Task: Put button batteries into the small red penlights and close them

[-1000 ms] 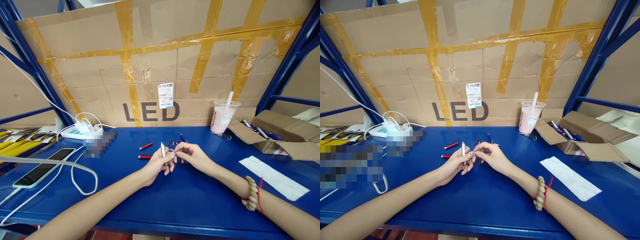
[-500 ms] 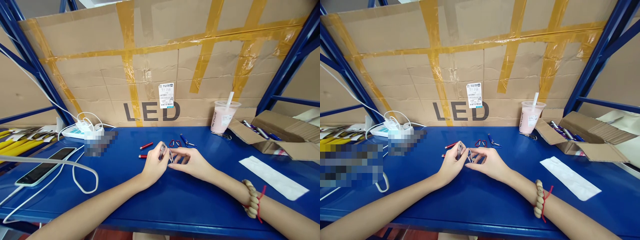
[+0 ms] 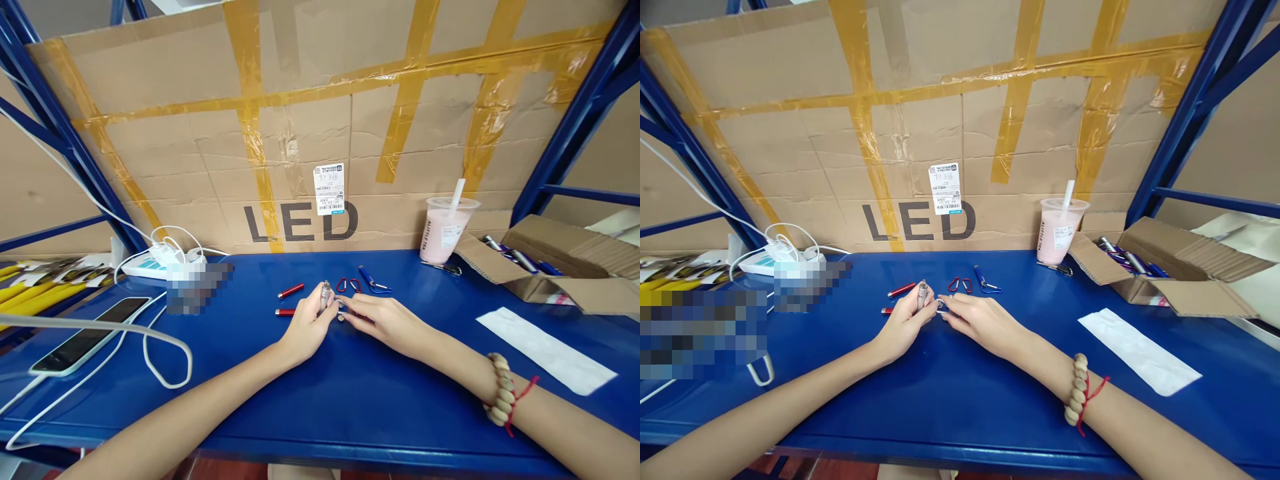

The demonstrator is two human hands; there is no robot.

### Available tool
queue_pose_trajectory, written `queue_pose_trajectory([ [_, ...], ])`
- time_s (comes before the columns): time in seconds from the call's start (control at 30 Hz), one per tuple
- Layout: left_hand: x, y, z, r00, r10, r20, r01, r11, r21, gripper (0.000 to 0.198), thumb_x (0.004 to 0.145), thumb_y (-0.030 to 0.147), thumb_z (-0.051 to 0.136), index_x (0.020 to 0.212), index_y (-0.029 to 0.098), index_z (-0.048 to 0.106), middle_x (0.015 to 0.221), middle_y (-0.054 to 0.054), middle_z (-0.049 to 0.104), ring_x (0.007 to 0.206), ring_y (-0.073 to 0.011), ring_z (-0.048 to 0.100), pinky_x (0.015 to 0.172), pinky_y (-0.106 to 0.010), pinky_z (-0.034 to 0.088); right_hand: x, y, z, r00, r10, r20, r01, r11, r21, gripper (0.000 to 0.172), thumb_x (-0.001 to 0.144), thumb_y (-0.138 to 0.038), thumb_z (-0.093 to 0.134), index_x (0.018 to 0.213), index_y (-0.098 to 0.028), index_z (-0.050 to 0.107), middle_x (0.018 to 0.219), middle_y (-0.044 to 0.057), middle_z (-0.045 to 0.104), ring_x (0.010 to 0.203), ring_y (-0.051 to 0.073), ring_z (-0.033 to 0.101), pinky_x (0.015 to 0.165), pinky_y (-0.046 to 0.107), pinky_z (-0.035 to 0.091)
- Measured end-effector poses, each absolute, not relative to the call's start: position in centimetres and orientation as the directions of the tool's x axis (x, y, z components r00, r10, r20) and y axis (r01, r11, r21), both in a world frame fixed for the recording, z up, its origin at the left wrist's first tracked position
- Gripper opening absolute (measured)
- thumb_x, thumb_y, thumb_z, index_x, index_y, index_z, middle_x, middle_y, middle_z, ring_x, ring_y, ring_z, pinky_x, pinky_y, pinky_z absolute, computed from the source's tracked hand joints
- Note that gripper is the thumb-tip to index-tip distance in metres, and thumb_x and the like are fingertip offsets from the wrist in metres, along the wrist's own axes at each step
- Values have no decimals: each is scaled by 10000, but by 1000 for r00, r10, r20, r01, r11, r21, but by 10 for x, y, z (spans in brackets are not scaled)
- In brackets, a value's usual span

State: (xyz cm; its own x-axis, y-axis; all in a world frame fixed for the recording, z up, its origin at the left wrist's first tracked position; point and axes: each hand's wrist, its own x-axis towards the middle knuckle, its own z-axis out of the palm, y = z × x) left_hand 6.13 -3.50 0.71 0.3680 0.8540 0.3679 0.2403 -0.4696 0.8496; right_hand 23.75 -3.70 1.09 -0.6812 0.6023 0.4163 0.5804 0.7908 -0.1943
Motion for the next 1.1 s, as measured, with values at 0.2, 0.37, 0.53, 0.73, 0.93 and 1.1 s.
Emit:
queue_pose_trajectory([
  [0.2,61,-34,4,389,857,339,154,-423,893,240,856,293,422,691,178,291,616,49,292,539,-72,250,510,-214,246,237,-36,11,-682,574,452,565,807,-172,253,921,-257,345,975,-145,565,831,71,585,753,171,572,664,267,458],
  [0.37,63,-37,7,394,856,334,155,-420,894,256,851,298,435,686,179,279,628,46,277,559,-77,249,520,-212,257,237,-36,10,-640,594,487,533,800,-275,243,920,-254,358,891,-156,578,800,55,566,705,135,536,653,235,440],
  [0.53,65,-41,11,455,856,244,93,-318,944,286,877,416,354,726,188,273,611,56,268,529,-75,230,486,-206,233,240,-32,11,-559,594,579,552,787,-274,242,918,-268,375,1005,-152,570,771,40,543,682,125,511,637,229,423],
  [0.73,64,-42,6,571,776,269,128,-408,904,306,916,428,243,776,176,344,563,62,292,496,-79,248,488,-228,233,241,-33,11,-419,552,721,538,790,-293,264,914,-232,394,1113,-144,543,789,35,533,690,112,512,677,226,433],
  [0.93,64,-40,-1,589,753,292,132,-447,885,286,926,388,248,828,162,392,556,57,305,481,-78,253,481,-236,228,238,-33,6,-489,523,698,523,816,-245,282,920,-240,380,1150,-160,522,860,58,559,777,134,544,713,245,456],
  [1.1,66,-41,-1,530,798,287,123,-407,905,292,924,393,251,791,166,378,563,57,299,485,-76,252,479,-228,237,240,-32,7,-502,569,652,523,799,-295,305,926,-266,357,1180,-184,506,892,63,569,804,144,551,741,264,462],
])
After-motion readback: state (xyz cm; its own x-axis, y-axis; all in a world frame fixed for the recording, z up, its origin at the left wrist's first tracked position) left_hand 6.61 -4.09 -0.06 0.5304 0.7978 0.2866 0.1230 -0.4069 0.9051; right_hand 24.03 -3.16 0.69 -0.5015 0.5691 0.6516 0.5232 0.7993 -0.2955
